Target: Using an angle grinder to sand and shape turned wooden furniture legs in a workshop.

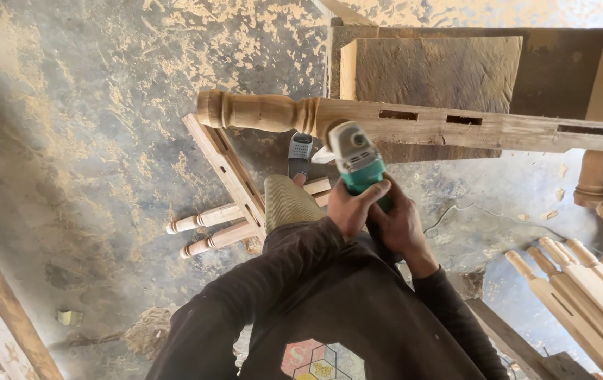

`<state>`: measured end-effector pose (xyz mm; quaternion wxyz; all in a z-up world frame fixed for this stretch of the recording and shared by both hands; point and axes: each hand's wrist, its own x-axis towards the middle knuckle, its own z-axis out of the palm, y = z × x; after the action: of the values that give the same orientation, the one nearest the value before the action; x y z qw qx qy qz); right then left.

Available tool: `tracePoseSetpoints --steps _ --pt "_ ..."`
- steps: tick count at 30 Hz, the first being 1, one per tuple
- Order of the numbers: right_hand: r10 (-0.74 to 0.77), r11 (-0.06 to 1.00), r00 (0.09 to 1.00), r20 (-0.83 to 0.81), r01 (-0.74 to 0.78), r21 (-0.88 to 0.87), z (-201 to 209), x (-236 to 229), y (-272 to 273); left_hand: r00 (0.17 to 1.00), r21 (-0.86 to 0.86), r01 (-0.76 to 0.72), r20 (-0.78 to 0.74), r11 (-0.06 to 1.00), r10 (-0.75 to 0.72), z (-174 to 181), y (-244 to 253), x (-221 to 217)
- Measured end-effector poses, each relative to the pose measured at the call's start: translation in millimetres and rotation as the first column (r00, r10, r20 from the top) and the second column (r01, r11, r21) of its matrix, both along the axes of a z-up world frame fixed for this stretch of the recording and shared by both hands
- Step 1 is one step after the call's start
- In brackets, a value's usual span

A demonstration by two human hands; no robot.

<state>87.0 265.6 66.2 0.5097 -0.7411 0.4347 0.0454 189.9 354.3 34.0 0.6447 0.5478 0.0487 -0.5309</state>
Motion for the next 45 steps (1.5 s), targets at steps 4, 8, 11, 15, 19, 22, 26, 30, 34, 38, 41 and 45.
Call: tracePoseSetpoints --steps 4,8,11,15,19,22,26,30,34,38,41,45 --pt "-0.083 0.996 0.995 -0.050 0.081 -0.038 -4 -2 7 0.972 0.043 0.224 0.062 0.974 -0.226 12 -2 20" --pt "0.036 0.999 0.995 0.092 -0.033 -0.036 -11 2 0 0.995 0.073 0.074 0.065 0.995 -0.079 5 3 11" --pt "0.097 0.992 0.995 0.028 -0.094 -0.080 -4 9 -2 0.998 0.026 -0.021 0.064 0.999 0.019 0 2 8" --pt "-0.069 0.996 0.997 0.033 0.071 -0.059 -2 8 1 0.940 0.045 0.284 0.181 0.958 -0.288 -1 -11 24" --pt "-0.079 0.997 0.997 0.025 0.080 -0.018 -2 16 -7 0.930 0.053 0.314 0.183 0.948 -0.319 -6 -12 24" --pt "0.053 0.998 0.998 0.019 -0.052 -0.024 -9 19 -10 0.970 0.095 0.204 0.110 0.974 -0.214 -7 -4 24" --pt "0.094 0.993 0.992 0.079 -0.088 -0.080 -7 27 -10 0.986 -0.001 0.066 0.155 0.998 -0.065 -4 -5 32" --pt "-0.038 0.999 0.996 0.079 0.041 -0.031 -6 21 -10 0.947 0.150 0.224 0.200 0.963 -0.251 5 -14 36" --pt "-0.008 0.999 0.994 0.106 0.003 0.042 -16 32 -16 0.947 0.188 0.184 0.231 0.965 -0.225 -3 -11 39" --pt "0.055 0.998 0.979 0.195 -0.048 -0.041 -10 41 -18 0.970 0.113 0.090 0.216 0.990 -0.112 -1 -14 47" --pt "0.017 0.998 0.988 0.151 -0.007 -0.067 -11 29 -21 0.946 0.065 0.235 0.214 0.970 -0.244 -9 -27 44" --pt "-0.234 0.970 0.971 0.041 0.236 -0.053 -17 4 -16 0.824 0.055 0.489 0.297 0.870 -0.482 -13 -46 37"
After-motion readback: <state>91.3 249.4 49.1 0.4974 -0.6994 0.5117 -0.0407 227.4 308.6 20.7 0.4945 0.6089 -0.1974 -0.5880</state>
